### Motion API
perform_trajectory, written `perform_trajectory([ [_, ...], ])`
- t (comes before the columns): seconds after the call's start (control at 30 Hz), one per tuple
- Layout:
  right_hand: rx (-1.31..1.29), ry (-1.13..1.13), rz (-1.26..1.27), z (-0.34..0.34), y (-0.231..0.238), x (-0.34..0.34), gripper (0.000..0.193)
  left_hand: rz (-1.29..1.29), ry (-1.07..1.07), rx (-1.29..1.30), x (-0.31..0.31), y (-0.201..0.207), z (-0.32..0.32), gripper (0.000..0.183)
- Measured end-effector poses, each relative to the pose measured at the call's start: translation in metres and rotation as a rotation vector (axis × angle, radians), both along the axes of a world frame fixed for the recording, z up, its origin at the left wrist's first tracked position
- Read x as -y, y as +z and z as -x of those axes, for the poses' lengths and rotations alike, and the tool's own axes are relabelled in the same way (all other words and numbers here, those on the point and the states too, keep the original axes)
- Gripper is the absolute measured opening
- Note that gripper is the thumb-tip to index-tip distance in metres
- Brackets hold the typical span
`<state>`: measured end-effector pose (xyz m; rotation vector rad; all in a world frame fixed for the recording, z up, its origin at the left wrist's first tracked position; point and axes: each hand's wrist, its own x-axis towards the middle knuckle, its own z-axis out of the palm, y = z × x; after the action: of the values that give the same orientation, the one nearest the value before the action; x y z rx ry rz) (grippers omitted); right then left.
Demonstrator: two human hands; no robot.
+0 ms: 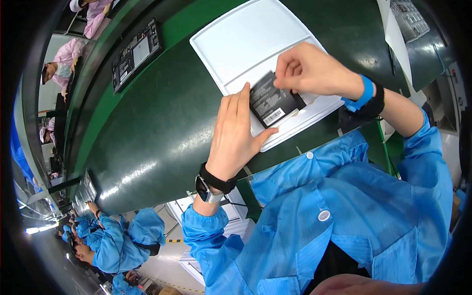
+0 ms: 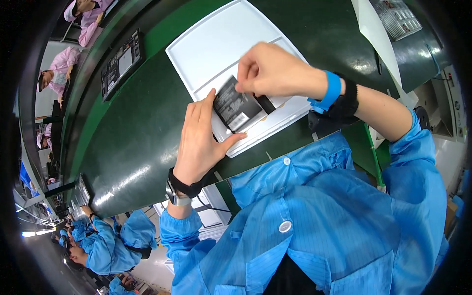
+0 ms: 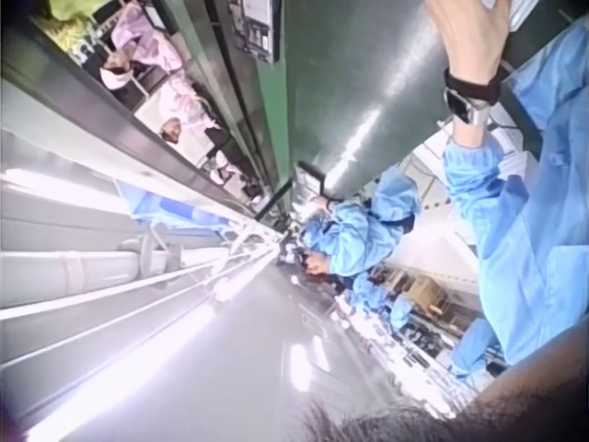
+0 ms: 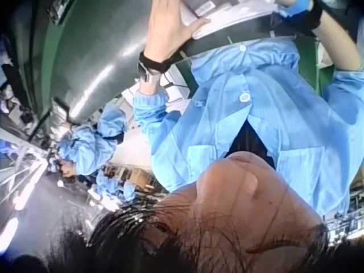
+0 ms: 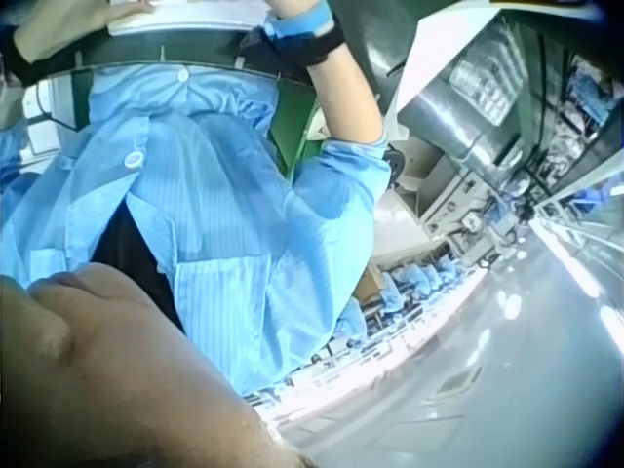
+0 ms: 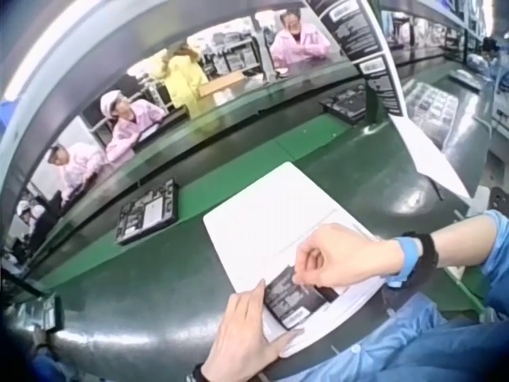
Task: Applying a barcode label to a device battery and installing it into a tablet chassis, including connecting internal cables.
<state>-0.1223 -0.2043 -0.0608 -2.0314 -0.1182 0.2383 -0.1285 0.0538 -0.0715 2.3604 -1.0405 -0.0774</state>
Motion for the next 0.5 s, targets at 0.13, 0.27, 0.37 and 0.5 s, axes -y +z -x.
perform_trajectory([
  [0.13,0.198,-0.039,0.082,0.002,0.043,0.003,0.014,-0.020,0.015,-0.028,-0.005,0.000,-0.001,0.103],
  [0.27,0.024,-0.002,-0.035,0.012,0.028,0.012,0.015,0.031,-0.004,0.009,-0.010,0.009,0.000,0.094],
  [0.37,-0.119,-0.011,-0.169,0.014,0.002,0.018,0.016,-0.129,-0.059,0.099,-0.024,0.015,0.005,0.083],
  [0.5,-0.154,-0.015,-0.148,0.008,-0.009,0.013,0.016,-0.108,-0.041,0.025,-0.026,0.011,0.022,0.075],
])
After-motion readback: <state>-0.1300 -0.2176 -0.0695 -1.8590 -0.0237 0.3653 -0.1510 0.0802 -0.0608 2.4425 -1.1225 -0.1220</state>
